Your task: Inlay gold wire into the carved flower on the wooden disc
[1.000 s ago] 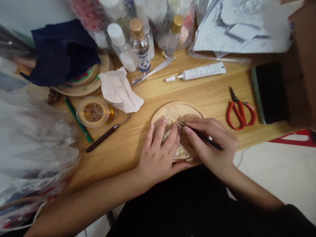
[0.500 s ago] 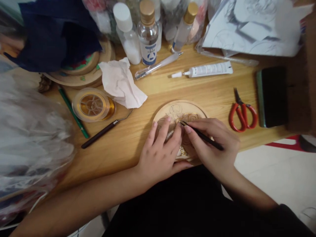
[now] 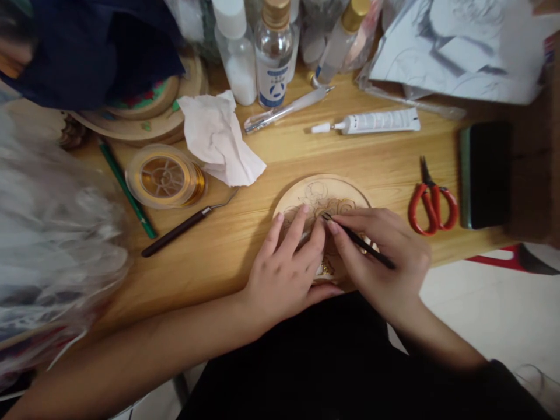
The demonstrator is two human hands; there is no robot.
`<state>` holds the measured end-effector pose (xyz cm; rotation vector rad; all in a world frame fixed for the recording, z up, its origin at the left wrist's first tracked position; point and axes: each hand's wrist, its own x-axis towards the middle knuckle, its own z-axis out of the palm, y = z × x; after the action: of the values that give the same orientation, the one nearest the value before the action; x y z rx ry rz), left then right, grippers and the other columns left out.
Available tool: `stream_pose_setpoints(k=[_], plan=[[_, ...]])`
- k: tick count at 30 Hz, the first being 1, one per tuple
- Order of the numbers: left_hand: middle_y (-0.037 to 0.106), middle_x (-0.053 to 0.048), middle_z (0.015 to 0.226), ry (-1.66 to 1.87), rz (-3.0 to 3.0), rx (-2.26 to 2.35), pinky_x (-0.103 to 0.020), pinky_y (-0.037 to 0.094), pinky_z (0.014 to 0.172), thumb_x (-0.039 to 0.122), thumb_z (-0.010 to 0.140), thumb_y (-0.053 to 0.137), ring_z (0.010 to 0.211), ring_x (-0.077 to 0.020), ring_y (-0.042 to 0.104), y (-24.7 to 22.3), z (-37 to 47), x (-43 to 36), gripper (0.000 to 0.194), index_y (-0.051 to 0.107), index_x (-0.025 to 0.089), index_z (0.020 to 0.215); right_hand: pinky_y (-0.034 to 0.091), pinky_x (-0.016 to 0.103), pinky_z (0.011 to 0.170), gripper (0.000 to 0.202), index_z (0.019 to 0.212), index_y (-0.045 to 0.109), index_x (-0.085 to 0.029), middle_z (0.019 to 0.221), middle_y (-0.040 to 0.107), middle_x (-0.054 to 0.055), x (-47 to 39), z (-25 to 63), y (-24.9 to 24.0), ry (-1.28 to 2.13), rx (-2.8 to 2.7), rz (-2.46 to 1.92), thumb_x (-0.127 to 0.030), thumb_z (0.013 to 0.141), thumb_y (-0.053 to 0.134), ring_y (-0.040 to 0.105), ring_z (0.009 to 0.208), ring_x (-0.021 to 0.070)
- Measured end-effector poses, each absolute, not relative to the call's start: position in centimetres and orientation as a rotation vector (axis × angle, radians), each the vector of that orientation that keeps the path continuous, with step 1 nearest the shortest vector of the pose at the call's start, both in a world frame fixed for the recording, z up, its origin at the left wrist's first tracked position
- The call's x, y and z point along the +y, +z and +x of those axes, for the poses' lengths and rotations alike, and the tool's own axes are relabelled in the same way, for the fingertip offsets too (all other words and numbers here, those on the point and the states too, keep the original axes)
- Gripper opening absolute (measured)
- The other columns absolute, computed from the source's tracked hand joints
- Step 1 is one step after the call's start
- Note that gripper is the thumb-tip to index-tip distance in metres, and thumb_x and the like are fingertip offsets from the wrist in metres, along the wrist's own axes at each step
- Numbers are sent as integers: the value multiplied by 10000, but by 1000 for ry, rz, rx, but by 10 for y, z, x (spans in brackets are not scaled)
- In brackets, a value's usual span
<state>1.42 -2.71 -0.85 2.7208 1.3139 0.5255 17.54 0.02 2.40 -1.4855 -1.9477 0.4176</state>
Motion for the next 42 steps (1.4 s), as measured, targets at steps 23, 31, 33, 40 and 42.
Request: stream_pose_setpoints(k=[23,31,33,40,42], plan=[[617,-132,1368,487,2706,1305,-503,291,1183,672,963,358,1367,-361,473,-9,13,-27,763,581,63,1366,604,384,744,140,915,727,-266,873,762,25,5,181,22,561,-1921,-1432,-144,857,689,726,813,203],[619,-134,1373,521,2731,1310,-513,293,1178,663,977,322,1363,-364,476,-10,13,-27,771,572,50,1372,595,359,738,110,884,718,-253,809,751,15,4,178,22,554,-1847,-1468,-151,844,705,721,794,195],[623,-127,1373,504,2733,1312,-512,298,1175,650,987,308,1364,-362,473,-9,13,-27,764,565,45,1376,589,347,724,100,866,711,-244,798,747,14,6,177,24,570,-1851,-1477,-147,846,700,718,782,189],[640,-105,1353,528,2725,1313,-505,320,1160,625,994,332,1349,-358,492,-9,13,-26,718,584,59,1355,573,343,697,116,865,689,-253,800,736,12,10,177,32,582,-1959,-1449,-138,856,684,704,782,190],[635,-109,1358,529,2720,1316,-503,318,1165,623,992,339,1353,-355,490,-9,13,-26,703,601,70,1338,577,346,714,120,876,693,-259,823,740,13,11,178,32,579,-1978,-1439,-141,857,686,704,795,191]])
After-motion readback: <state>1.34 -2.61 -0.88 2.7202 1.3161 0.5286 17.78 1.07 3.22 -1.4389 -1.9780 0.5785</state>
